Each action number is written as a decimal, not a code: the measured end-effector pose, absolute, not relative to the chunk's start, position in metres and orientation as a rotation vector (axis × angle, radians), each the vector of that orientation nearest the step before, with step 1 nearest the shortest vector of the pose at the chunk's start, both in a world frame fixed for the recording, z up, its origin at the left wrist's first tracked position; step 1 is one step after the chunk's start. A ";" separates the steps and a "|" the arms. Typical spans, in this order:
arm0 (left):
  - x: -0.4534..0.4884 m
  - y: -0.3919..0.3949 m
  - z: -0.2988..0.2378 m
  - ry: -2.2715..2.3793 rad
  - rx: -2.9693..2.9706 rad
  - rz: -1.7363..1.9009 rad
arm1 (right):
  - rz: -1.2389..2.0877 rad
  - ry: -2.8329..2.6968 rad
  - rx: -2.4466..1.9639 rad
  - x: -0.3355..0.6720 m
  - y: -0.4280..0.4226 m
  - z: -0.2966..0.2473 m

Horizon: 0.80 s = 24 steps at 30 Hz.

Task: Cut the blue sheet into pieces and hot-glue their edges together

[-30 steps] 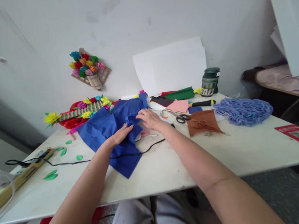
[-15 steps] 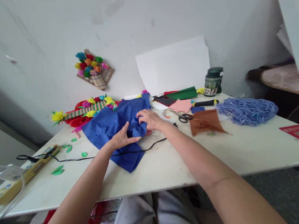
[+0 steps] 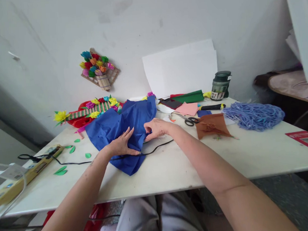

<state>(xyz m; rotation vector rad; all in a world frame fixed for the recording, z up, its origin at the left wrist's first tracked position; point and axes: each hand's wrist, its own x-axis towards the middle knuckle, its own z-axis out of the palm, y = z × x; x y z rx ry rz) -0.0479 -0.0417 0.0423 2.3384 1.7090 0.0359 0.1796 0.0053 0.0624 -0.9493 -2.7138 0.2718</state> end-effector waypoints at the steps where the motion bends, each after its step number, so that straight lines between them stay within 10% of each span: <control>1: -0.049 -0.043 0.045 1.688 2.334 0.030 | 0.335 -2.704 -0.949 0.180 0.005 0.062; 24: -0.043 -0.055 0.059 1.496 2.754 0.336 | 0.239 -2.683 -0.839 0.177 0.004 0.065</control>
